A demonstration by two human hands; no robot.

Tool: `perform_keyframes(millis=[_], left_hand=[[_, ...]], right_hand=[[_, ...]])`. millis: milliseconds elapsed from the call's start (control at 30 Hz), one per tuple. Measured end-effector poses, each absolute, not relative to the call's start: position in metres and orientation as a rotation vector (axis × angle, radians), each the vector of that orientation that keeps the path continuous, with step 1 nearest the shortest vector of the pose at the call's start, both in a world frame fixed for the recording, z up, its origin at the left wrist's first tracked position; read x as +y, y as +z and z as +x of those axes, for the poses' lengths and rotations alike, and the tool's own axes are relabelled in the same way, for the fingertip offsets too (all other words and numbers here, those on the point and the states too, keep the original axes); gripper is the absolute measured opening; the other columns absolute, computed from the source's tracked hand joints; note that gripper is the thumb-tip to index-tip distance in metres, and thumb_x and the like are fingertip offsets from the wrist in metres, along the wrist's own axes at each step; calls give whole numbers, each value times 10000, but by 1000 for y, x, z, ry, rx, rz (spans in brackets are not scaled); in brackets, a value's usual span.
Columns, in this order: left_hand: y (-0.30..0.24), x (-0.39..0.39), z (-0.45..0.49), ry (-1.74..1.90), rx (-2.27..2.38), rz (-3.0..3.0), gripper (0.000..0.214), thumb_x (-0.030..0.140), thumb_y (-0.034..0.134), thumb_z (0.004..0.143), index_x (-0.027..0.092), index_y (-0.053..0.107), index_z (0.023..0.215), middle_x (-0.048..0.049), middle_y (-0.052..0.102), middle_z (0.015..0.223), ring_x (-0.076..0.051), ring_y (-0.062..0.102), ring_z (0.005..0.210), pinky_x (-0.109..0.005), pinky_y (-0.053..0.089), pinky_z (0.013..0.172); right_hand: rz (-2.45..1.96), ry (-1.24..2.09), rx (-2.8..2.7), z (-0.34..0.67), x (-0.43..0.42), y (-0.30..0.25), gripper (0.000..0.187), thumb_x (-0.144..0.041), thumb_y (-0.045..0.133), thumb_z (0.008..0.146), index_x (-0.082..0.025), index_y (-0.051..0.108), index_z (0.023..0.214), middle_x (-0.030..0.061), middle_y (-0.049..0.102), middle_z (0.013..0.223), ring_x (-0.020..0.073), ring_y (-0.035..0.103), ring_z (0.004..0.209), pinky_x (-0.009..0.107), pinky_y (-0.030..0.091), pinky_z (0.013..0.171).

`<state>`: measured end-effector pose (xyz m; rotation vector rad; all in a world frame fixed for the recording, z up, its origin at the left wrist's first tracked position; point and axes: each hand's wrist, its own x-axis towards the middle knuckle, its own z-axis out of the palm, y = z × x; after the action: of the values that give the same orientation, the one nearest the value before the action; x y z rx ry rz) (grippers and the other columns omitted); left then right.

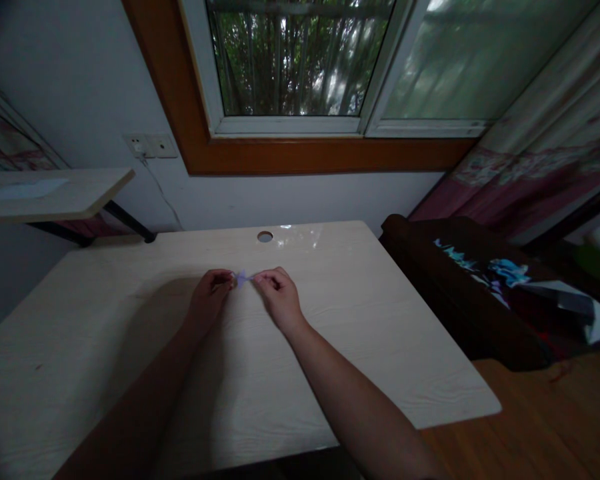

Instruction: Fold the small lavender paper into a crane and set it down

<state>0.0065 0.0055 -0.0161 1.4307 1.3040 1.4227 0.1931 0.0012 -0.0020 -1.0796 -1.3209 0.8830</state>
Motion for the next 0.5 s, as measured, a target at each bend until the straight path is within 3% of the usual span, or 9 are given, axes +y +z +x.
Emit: perform_keyframes(millis=[233,500], left_hand=[[-16,4,7,1402,1306,1429,172,264,635,814,202,626,974,-45,652,958,-176,630,874,-346,530,810],[-1,-8,9,1484,1110,1561,269,302,646,856,247,626,1118,-68,539,1170,-172,582,994,-292,527,820]], right_hand=[[-1128,737,-1380,195,0,-1,158,-373,669,851,-227,730,844,-4,540,756,153,514,702,285,412,670],[-1108,619,-1499,192,-4,4,111,-305,631,893,-233,712,866,10,555,790,167,542,766,300,437,715]])
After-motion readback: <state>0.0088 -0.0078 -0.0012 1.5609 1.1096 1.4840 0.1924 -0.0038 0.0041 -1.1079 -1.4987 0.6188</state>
